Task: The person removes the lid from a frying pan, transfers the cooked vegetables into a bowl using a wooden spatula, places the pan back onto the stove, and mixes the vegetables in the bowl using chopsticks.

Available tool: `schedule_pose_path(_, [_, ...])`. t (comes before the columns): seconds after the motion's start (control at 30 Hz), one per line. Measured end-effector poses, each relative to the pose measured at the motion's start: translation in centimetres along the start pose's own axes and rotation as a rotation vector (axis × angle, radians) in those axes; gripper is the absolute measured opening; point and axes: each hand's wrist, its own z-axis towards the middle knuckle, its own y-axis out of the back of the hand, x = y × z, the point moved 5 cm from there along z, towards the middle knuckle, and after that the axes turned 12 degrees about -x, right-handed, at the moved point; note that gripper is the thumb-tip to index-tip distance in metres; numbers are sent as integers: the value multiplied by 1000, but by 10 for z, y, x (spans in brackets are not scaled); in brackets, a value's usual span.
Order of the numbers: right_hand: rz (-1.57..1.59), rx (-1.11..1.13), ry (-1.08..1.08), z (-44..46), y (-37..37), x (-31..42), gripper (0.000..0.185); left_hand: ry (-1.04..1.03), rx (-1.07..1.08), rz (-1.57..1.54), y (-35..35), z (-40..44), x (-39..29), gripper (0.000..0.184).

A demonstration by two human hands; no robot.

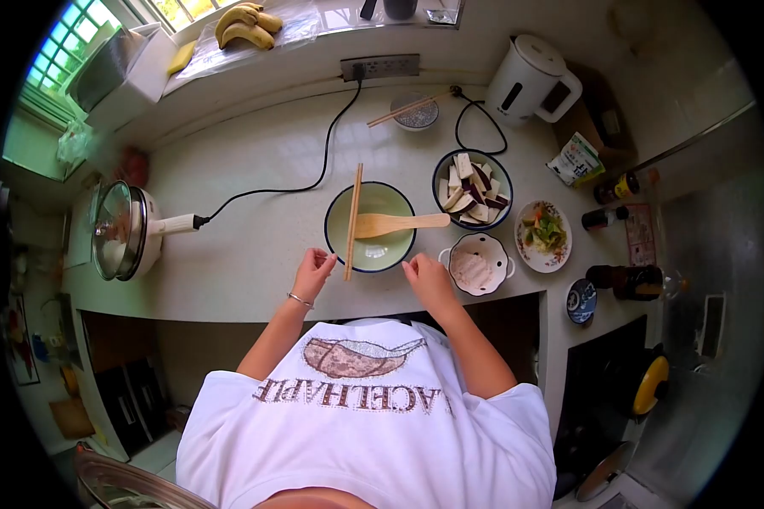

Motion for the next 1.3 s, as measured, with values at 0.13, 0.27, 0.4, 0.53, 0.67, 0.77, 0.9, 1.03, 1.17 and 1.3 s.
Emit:
schedule_pose_path(0.13, [475, 187, -441, -12, -40, -29, 36, 385, 341, -348, -26, -28, -10, 34])
schedule_pose_path(0.27, [585, 179, -499, 1, -62, -30, 35, 544, 424, -511, -38, -29, -11, 28])
schedule_pose_path(0.4, [410, 112, -391, 12, -63, -25, 33, 568, 513, -514, -44, -26, 6, 25])
schedule_pose_path(0.53, [284, 55, -358, 19, -61, -25, 29, 522, 505, -620, -41, -30, 3, 25])
schedule_pose_path(0.67, [165, 3, -314, 30, -53, -30, 30, 495, 434, -656, -36, -33, 4, 27])
schedule_pose_path(0.77, [159, -61, -267, 41, -53, -35, 31, 463, 400, -693, -32, -32, 2, 26])
schedule_pose_path(0.9, [179, -76, -247, 40, -54, -38, 28, 454, 406, -697, -33, -32, 5, 27])
schedule_pose_path(1.03, [199, -46, -274, 34, -58, -33, 26, 425, 376, -693, -37, -27, 3, 30])
schedule_pose_path(1.17, [209, -41, -270, 32, -54, -26, 26, 425, 346, -617, -43, -20, 8, 32])
schedule_pose_path(1.3, [248, -32, -289, 28, -56, -31, 29, 428, 375, -582, -47, -22, 9, 32])
